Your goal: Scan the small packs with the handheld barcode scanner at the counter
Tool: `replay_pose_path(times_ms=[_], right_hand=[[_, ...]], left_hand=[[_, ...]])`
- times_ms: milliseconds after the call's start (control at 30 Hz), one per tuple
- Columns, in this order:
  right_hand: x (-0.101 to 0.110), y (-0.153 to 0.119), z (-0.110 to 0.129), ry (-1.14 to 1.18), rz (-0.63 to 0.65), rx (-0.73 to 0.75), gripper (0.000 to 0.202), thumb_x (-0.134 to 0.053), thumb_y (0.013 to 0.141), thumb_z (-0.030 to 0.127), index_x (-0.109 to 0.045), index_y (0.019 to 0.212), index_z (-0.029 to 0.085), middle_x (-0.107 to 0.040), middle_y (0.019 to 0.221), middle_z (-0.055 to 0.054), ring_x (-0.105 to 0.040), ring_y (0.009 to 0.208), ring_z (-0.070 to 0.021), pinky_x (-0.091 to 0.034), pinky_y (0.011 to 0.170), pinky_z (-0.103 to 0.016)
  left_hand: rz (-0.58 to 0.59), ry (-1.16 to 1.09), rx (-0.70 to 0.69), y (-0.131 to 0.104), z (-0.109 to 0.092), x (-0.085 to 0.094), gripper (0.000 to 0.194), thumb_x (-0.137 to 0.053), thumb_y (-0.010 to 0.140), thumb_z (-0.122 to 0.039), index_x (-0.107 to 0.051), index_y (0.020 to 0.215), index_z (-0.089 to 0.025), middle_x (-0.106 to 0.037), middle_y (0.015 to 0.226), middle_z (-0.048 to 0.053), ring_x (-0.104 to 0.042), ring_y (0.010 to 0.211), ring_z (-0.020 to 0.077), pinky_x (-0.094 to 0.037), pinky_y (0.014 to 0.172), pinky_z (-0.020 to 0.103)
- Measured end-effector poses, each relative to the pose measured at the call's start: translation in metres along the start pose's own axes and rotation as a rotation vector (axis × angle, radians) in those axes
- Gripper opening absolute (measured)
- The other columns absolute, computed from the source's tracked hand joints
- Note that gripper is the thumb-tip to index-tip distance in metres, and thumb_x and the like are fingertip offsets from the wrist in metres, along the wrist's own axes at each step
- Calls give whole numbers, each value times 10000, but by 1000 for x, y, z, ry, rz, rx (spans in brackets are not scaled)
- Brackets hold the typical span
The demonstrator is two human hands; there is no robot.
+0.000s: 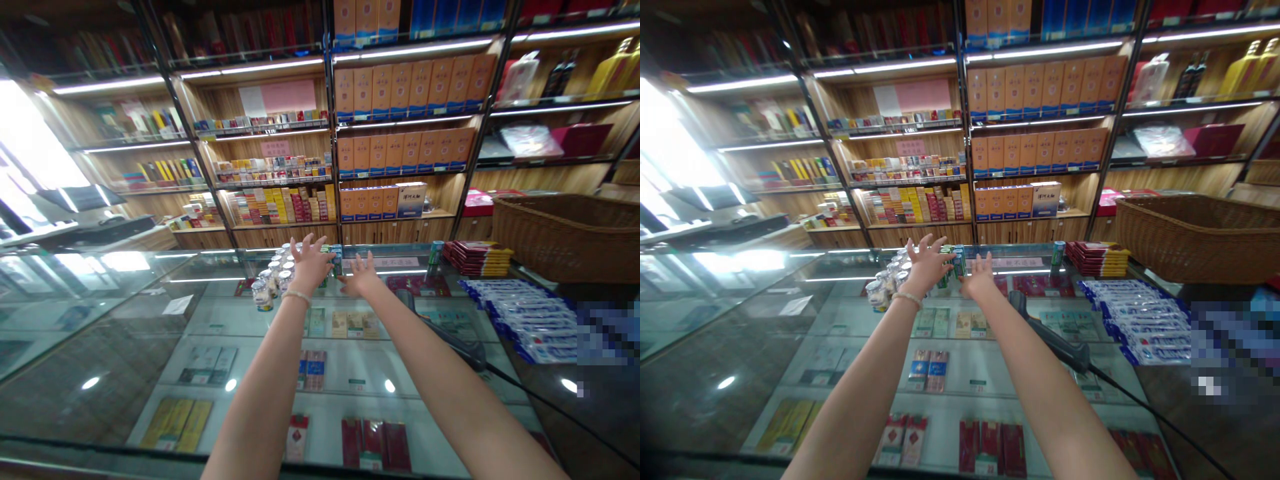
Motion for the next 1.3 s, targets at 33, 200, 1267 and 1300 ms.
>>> replay_pose_path(times_ms=[33,200,1267,1300], right_hand=[[0,0,0,1,-2,-1,589,-387,1036,568,-358,1607,429,-75,1772,-46,128,1619,-362,285,1147,-689],[-1,1,1,5,-13,-3,587,-385,1037,567,-361,1606,428,-81,1770,-46,120,1620,-360,289,1143,-687],[58,-47,-60,157,-327,-157,779,-405,1029,595,-86,1691,337,34,1776,-143,120,1620,-393,101,1220,-714],[60,-51,-63,163,-348,-166,774,-402,1031,595,-96,1691,333,23,1776,-148,111,1621,-396,94,1221,-716]], left_hand=[[-2,-2,0,0,0,0,281,-717,870,-304,-804,1119,-399,-521,1604,9,-297,1535,394,-47,1238,763],[-2,4,1,0,1,-2,282,-719,866,-311,-802,1117,-408,-526,1599,-5,-303,1530,389,-59,1238,760],[-99,-67,78,12,0,20,619,-491,1004,-541,-469,1580,-316,-280,1736,114,-182,1614,378,-112,1255,718],[-112,-71,81,13,-3,26,613,-491,1005,-540,-475,1576,-319,-290,1732,116,-188,1611,379,-119,1254,717]])
Point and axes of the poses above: each hand's wrist, its own y-axis towards the middle knuckle, its own x-axis out of the back of the hand, z = x × y, the point moved 7 cm from there along y, towards the middle knuckle
